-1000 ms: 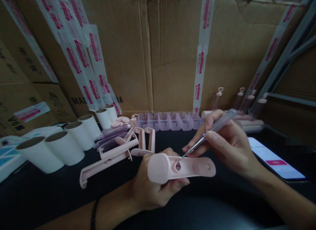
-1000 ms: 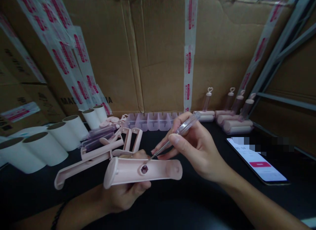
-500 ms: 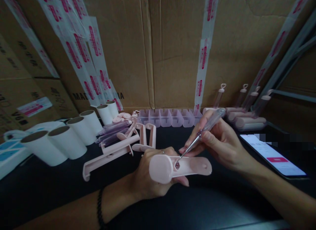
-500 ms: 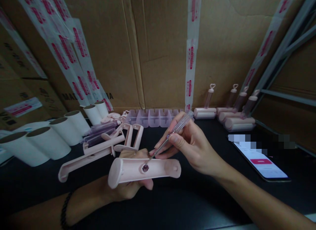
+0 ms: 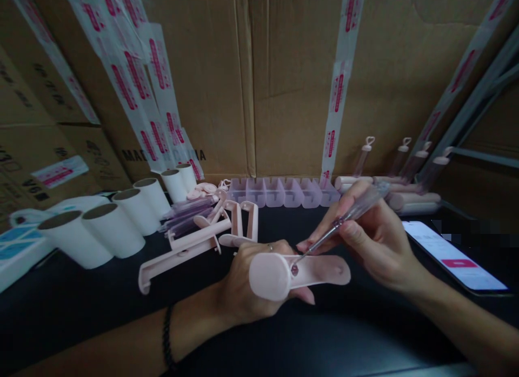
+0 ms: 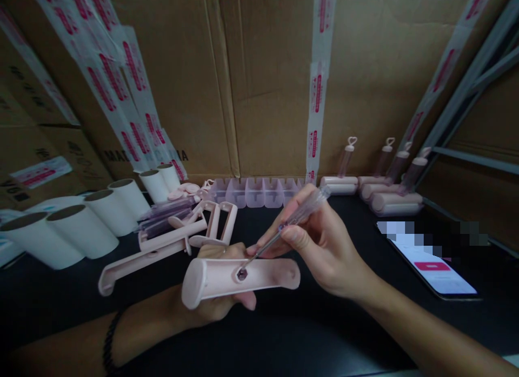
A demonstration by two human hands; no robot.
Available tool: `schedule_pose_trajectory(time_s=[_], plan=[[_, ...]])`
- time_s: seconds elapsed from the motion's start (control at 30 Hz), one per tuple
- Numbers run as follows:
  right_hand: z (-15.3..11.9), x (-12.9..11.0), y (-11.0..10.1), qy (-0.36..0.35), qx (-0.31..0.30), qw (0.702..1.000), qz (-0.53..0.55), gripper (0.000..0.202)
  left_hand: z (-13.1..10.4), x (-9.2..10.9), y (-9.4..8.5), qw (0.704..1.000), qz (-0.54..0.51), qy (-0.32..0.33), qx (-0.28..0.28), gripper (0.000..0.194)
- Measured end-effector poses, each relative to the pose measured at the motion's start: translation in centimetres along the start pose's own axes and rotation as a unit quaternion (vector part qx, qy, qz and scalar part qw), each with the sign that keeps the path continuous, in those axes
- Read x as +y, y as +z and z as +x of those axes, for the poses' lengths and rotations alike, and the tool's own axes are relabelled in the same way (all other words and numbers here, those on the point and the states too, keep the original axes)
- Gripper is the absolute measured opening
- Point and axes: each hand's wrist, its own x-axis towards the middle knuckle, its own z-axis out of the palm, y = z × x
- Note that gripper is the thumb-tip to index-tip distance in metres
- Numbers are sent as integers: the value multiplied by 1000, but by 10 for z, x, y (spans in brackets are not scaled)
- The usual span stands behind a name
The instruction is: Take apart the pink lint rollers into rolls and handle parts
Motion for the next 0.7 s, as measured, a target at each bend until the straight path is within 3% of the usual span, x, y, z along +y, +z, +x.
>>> schedule_pose_trajectory(time_s=[0.37, 0.7], plan=[[-9, -6, 11, -166, 33, 978, -119, 17, 4, 5, -1, 999, -33, -14, 37, 45], [-12, -14, 8, -208, -56, 959, -184, 40, 5, 6, -3, 999, -7, 9, 30, 45]])
